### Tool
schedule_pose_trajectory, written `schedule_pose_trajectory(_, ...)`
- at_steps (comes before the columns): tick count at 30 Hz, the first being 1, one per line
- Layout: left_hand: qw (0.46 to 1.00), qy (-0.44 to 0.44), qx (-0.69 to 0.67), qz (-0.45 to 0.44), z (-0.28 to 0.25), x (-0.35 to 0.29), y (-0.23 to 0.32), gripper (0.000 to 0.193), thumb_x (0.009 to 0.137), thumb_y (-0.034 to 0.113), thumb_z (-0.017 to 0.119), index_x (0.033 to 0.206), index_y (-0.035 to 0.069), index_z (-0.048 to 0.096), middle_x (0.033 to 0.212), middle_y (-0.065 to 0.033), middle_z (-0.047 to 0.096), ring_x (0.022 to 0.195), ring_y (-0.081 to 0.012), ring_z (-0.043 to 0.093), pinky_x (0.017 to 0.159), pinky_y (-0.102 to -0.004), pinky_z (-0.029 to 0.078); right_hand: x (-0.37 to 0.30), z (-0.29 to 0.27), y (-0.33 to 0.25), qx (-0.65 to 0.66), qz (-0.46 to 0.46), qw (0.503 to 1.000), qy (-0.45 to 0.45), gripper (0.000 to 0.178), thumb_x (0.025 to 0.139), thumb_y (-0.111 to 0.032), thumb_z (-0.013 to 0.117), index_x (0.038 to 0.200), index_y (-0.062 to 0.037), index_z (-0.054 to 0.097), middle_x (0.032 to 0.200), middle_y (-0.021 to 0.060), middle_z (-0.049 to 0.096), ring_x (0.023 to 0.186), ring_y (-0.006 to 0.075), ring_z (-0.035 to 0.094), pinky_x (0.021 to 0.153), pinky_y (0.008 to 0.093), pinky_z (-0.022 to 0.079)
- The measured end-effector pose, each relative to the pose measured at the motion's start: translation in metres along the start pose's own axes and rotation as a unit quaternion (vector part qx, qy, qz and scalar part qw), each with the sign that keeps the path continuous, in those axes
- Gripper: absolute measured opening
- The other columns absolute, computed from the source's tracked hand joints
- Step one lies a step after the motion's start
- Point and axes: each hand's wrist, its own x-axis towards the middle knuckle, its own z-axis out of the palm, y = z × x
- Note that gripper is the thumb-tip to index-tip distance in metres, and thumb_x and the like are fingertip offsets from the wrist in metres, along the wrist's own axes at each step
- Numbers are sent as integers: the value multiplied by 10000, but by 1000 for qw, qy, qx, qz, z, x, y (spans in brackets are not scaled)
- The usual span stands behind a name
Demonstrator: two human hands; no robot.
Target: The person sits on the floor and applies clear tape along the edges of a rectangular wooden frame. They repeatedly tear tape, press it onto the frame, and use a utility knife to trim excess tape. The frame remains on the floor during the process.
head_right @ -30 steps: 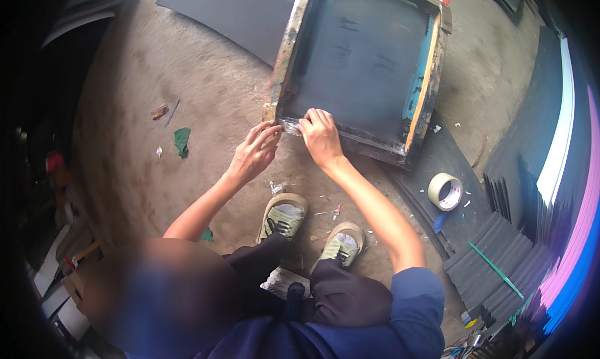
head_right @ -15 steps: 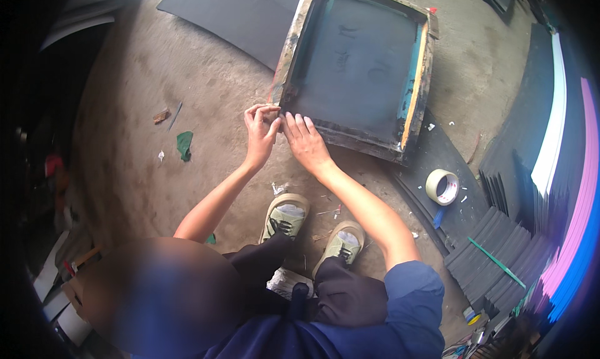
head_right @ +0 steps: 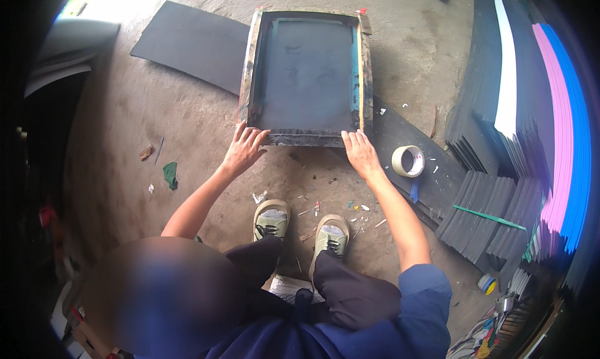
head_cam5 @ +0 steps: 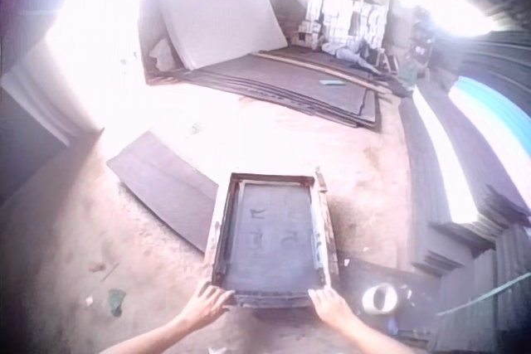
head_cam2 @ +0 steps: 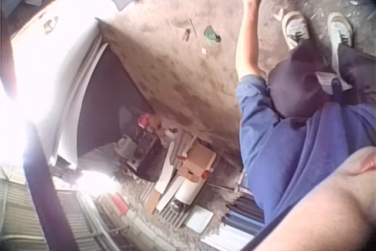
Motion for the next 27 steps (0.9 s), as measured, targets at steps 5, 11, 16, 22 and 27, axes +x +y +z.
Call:
schedule_pose_trajectory(5, 998, 48, 36, 13, -16, 2, 1, 412, 778, 175, 584, 1164, 69, 486, 941, -65, 523, 988, -225, 490, 1058, -438, 248, 11, -30, 7, 38, -14, 998, -57, 297, 761, -45, 538, 1051, -14, 487, 846, 73, 512, 852, 225, 537, 827, 332, 450)
schedule_pose_trajectory(11, 998, 46, -40, 3, -92, 18, -17, 441, 727, 260, 684, 1105, 84, 543, 1012, -49, 563, 1037, -199, 501, 1032, -440, 273, 39, -103, 19, 142, 4, 985, -99, 459, 727, -103, 651, 1128, 24, 470, 942, 141, 536, 930, 292, 538, 833, 373, 430)
schedule_pose_trajectory(16, 987, 70, 29, -141, -152, 25, -36, 665, 730, 426, 677, 1246, 68, 459, 1232, -105, 435, 1245, -281, 302, 1042, -528, 190, 79, -160, 14, 190, 45, 975, -106, 467, 785, -160, 625, 1184, 4, 445, 1054, 175, 531, 1025, 328, 523, 874, 393, 425)
schedule_pose_trajectory(22, 840, 159, -102, -509, -176, 77, 36, 1080, 752, 559, 601, 1421, 127, -128, 1466, -162, -173, 1349, -408, -52, 969, -719, 94, 103, -181, 14, 246, 102, 963, -46, 410, 793, -244, 627, 1137, -43, 533, 1064, 182, 577, 1019, 337, 544, 886, 411, 430)
schedule_pose_trajectory(27, 636, 178, -466, -589, -161, 119, 97, 1218, 728, 556, 642, 1331, 117, -322, 1400, -316, 63, 1203, -475, 372, 1011, -517, 313, 127, -182, -20, 307, 152, 939, 40, 342, 761, -246, 660, 1033, -44, 615, 985, 196, 624, 948, 345, 586, 851, 424, 458)
